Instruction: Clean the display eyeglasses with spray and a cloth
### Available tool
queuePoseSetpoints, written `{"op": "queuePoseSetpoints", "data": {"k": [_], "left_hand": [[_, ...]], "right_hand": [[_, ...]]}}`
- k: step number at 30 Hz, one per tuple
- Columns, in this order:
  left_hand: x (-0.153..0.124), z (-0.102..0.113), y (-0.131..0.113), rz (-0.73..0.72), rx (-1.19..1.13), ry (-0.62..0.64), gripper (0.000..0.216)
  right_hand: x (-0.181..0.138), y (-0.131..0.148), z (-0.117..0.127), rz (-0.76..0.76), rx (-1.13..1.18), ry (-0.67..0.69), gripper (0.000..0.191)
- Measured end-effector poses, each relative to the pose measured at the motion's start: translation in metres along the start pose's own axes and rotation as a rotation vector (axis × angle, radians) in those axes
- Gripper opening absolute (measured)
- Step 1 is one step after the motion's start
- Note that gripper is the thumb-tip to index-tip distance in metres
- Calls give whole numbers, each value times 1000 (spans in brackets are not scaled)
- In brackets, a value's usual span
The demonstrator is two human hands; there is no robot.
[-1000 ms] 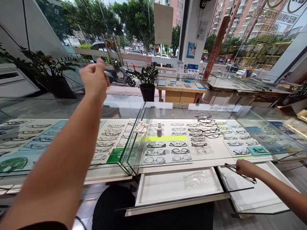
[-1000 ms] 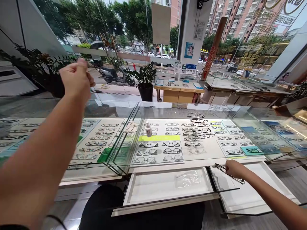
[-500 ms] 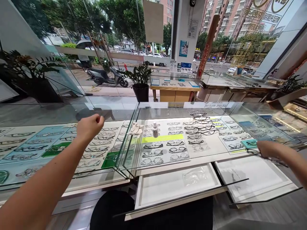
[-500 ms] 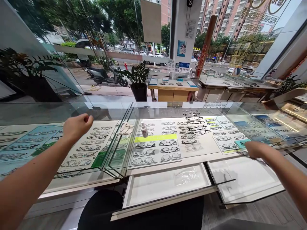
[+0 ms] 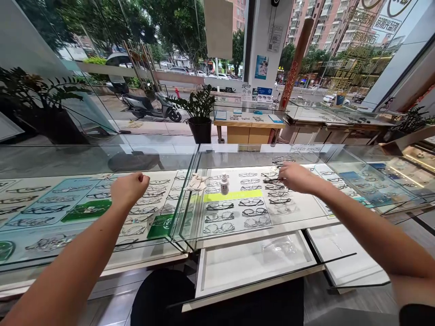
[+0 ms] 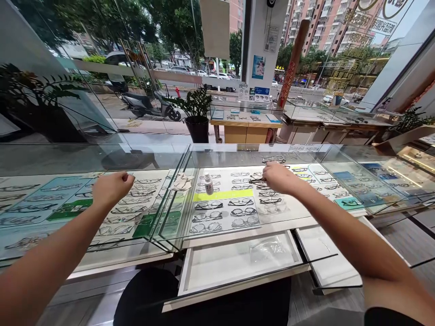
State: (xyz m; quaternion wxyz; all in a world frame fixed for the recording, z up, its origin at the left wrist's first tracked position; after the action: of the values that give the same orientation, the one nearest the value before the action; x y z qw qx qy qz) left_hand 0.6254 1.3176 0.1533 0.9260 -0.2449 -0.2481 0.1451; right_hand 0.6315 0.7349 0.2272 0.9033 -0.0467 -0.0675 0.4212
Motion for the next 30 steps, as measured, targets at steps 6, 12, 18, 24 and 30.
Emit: {"op": "queuePoseSetpoints", "data": {"k": [6,12,18,24,30], "left_hand": [[5,-1,4,-97,-5,-34,44],[11,-9,14,-2,117,40,43],[13,-21,23,144,315,175,37],[14,-26,27,180,408,236,31],[15,-29,30,187,446,258,29]], "right_hand": [[32,26,-36,23,-29,-33,24],[35,25,-65,11,-3,-59,24],[43,23,-74,-7,44,-67,24],[42,27,-72,-33,79,-40,21],[33,25,-63,-78,127,-6,14]]}}
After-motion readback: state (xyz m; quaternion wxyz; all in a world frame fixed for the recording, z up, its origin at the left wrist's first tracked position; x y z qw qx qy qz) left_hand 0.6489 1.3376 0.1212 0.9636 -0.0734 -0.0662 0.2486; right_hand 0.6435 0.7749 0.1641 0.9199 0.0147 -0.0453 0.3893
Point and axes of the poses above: each hand's wrist, its own x-axis towards the middle knuckle, its own z-axis out of the back of the hand, y = z × x, the point moved 8 cm from there along x, towards the middle knuckle, and after that the axes turned 2 degrees about z, right-handed, at the moved point
